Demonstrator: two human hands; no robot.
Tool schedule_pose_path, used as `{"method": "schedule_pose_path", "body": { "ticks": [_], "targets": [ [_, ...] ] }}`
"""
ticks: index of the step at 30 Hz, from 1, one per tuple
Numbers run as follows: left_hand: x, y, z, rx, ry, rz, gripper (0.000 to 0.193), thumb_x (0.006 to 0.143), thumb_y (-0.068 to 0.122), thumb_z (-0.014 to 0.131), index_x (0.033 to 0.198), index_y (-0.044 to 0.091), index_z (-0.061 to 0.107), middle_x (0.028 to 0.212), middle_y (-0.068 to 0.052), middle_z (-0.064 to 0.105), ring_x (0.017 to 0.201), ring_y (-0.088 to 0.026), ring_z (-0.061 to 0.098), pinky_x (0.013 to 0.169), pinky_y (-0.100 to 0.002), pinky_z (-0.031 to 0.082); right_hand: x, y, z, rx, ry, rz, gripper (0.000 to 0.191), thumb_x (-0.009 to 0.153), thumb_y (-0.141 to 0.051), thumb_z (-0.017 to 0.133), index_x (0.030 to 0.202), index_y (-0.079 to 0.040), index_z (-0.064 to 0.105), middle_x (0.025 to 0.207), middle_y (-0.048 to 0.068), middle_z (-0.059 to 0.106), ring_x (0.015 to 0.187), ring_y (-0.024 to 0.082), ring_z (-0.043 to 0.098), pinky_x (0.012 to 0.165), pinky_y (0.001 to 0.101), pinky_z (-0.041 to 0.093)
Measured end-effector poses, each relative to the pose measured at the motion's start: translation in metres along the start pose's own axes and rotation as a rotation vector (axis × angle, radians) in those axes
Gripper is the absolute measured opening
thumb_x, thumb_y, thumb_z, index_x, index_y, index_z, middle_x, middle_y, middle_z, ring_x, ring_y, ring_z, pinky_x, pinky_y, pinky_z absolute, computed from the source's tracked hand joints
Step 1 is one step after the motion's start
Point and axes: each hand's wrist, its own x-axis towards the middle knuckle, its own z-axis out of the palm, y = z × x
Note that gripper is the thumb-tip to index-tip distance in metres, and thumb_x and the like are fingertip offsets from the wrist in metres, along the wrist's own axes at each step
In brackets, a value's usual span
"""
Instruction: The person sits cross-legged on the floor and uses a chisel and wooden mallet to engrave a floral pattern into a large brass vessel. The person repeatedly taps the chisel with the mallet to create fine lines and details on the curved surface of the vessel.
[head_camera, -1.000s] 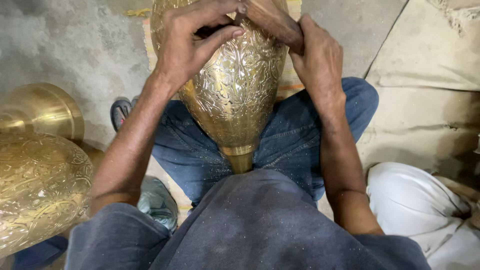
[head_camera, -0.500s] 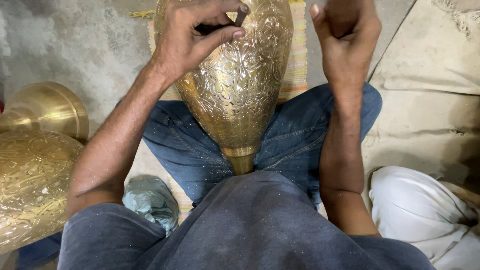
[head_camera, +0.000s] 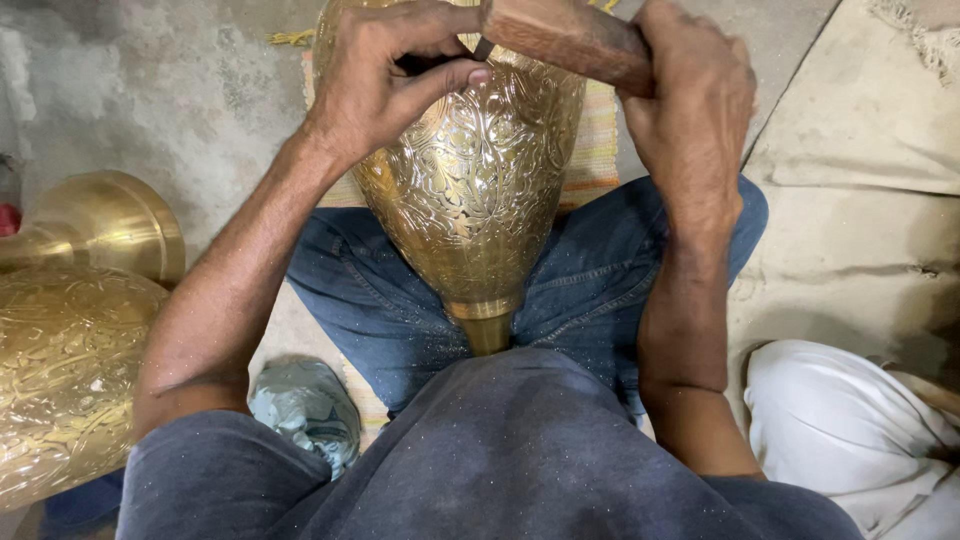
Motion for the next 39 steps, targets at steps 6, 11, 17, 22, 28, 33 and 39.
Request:
{"method": "schedule_pose_path", "body": {
  "ticks": [6, 11, 17, 22, 28, 33, 39],
  "targets": [
    [0.001, -0.003, 0.000, -0.064, -0.059, -0.070, 0.029, 0.108, 0.015, 0.080, 0.135, 0.005, 0.071, 0.105, -0.010, 0.078, 0.099, -0.020, 0.079, 0.092, -0.032, 0.067, 0.005, -0.008, -0.006, 0.091, -0.073, 0.011, 0.025, 0.096, -0.005, 0.081, 0.107, -0.005, 0.058, 0.083, 0.010, 0.063, 0.076, 0.024, 0.063, 0.075, 0.0384, 0.051],
    [0.000, -0.005, 0.001, -0.071, -0.054, -0.068, 0.031, 0.105, 0.014, 0.078, 0.133, 0.004, 0.070, 0.105, -0.011, 0.078, 0.097, -0.020, 0.078, 0.088, -0.033, 0.066, 0.008, -0.013, -0.009, 0.366, -0.044, 0.229, 0.031, 0.096, 0.001, 0.073, 0.124, 0.002, 0.059, 0.079, 0.011, 0.068, 0.067, 0.018, 0.065, 0.062, 0.0311, 0.050],
    [0.001, -0.010, 0.003, -0.071, -0.067, -0.102, 0.028, 0.105, 0.018, 0.079, 0.128, 0.003, 0.073, 0.100, -0.008, 0.078, 0.095, -0.018, 0.078, 0.087, -0.033, 0.066, 0.011, -0.016, -0.011, 0.062, 0.001, 0.089, 0.022, 0.091, 0.000, 0.079, 0.102, -0.003, 0.061, 0.086, 0.014, 0.069, 0.077, 0.027, 0.068, 0.069, 0.0384, 0.052],
    [0.003, -0.009, 0.000, -0.080, -0.081, -0.121, 0.020, 0.105, 0.018, 0.080, 0.118, 0.003, 0.075, 0.099, -0.008, 0.078, 0.094, -0.018, 0.078, 0.085, -0.033, 0.065, 0.006, -0.010, -0.007, -0.143, -0.175, -0.036, 0.027, 0.079, 0.003, 0.081, 0.098, -0.001, 0.062, 0.077, 0.014, 0.069, 0.072, 0.029, 0.067, 0.070, 0.0471, 0.050],
    [0.004, -0.002, 0.000, -0.028, -0.086, -0.149, 0.022, 0.104, 0.020, 0.083, 0.120, 0.007, 0.075, 0.097, -0.009, 0.078, 0.089, -0.019, 0.077, 0.079, -0.034, 0.063, -0.008, 0.006, 0.013, 0.813, 0.016, 0.654, 0.027, 0.093, -0.007, 0.078, 0.108, -0.005, 0.055, 0.085, 0.002, 0.070, 0.074, 0.016, 0.070, 0.067, 0.0315, 0.057],
    [0.004, -0.002, 0.000, -0.112, -0.017, -0.027, 0.027, 0.102, 0.016, 0.077, 0.124, 0.003, 0.071, 0.100, -0.008, 0.075, 0.091, -0.017, 0.075, 0.081, -0.031, 0.063, -0.013, 0.010, 0.011, 0.305, -0.009, 0.276, 0.020, 0.103, 0.000, 0.080, 0.110, 0.001, 0.061, 0.086, 0.011, 0.067, 0.074, 0.024, 0.061, 0.070, 0.0366, 0.050],
    [0.002, -0.006, 0.000, -0.002, -0.047, -0.109, 0.024, 0.104, 0.023, 0.084, 0.117, 0.004, 0.077, 0.095, -0.008, 0.077, 0.086, -0.017, 0.075, 0.075, -0.032, 0.060, -0.009, 0.003, 0.000, 0.063, -0.036, 0.066, 0.035, 0.084, 0.010, 0.075, 0.116, 0.001, 0.062, 0.099, 0.015, 0.070, 0.086, 0.028, 0.071, 0.075, 0.0391, 0.055]
  ]
}}
